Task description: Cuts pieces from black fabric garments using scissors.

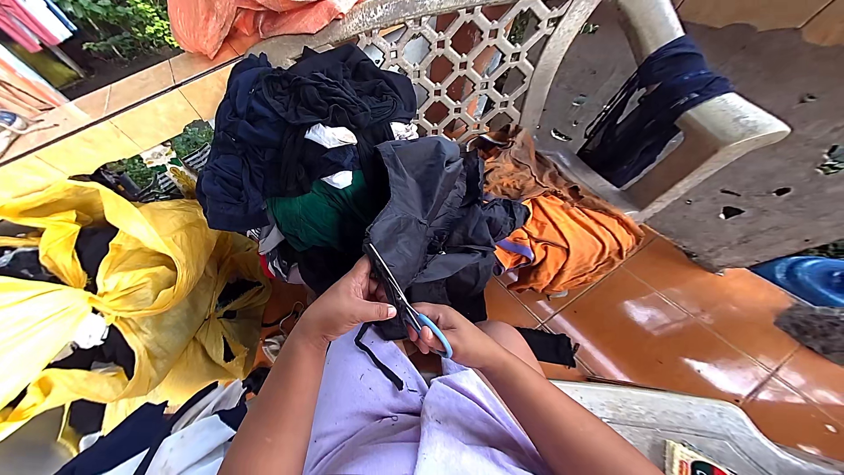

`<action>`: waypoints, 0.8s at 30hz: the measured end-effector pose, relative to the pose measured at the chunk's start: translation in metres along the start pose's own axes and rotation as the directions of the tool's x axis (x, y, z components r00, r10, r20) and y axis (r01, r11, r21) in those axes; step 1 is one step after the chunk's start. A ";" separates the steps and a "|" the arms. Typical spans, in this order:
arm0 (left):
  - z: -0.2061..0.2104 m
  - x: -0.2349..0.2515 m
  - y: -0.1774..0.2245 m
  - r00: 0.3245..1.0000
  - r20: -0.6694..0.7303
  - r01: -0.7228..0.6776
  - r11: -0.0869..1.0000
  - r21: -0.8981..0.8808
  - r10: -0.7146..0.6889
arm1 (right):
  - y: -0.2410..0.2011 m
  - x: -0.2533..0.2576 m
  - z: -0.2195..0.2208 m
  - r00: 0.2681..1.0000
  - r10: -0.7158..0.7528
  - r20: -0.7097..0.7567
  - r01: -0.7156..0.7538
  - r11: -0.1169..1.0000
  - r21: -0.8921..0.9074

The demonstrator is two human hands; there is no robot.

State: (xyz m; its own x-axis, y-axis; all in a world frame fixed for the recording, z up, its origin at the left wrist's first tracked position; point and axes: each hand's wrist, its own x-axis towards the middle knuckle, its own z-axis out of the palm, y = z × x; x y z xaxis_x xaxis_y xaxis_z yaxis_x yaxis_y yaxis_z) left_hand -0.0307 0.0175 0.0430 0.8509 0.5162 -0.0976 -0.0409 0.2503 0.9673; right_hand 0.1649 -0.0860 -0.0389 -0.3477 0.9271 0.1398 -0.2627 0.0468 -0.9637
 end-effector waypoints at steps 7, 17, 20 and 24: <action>-0.002 -0.001 0.002 1.000 -0.003 0.018 1.000 0.026 -0.018 | -0.008 -0.001 0.001 0.994 0.090 0.056 -0.093 0.994 0.059; 0.014 -0.001 0.008 0.983 0.006 0.176 0.957 0.229 -0.182 | -0.022 -0.001 0.012 0.988 0.153 0.026 -0.147 0.976 -0.163; 0.017 -0.002 0.013 0.980 0.009 0.189 0.942 0.276 -0.200 | -0.028 -0.003 0.014 0.984 0.175 -0.043 -0.180 0.962 -0.204; 0.017 -0.003 0.018 0.980 -0.003 0.188 0.917 0.353 -0.200 | -0.031 -0.006 0.017 0.979 0.173 -0.110 -0.189 0.970 -0.151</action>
State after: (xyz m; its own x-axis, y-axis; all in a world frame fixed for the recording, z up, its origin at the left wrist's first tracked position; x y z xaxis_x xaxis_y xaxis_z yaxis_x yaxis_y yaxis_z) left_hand -0.0256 0.0065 0.0649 0.8405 0.4580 -0.2895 0.3071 0.0375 0.9509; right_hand 0.1601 -0.0993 -0.0058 -0.2870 0.9563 -0.0554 -0.0532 -0.0736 -0.9959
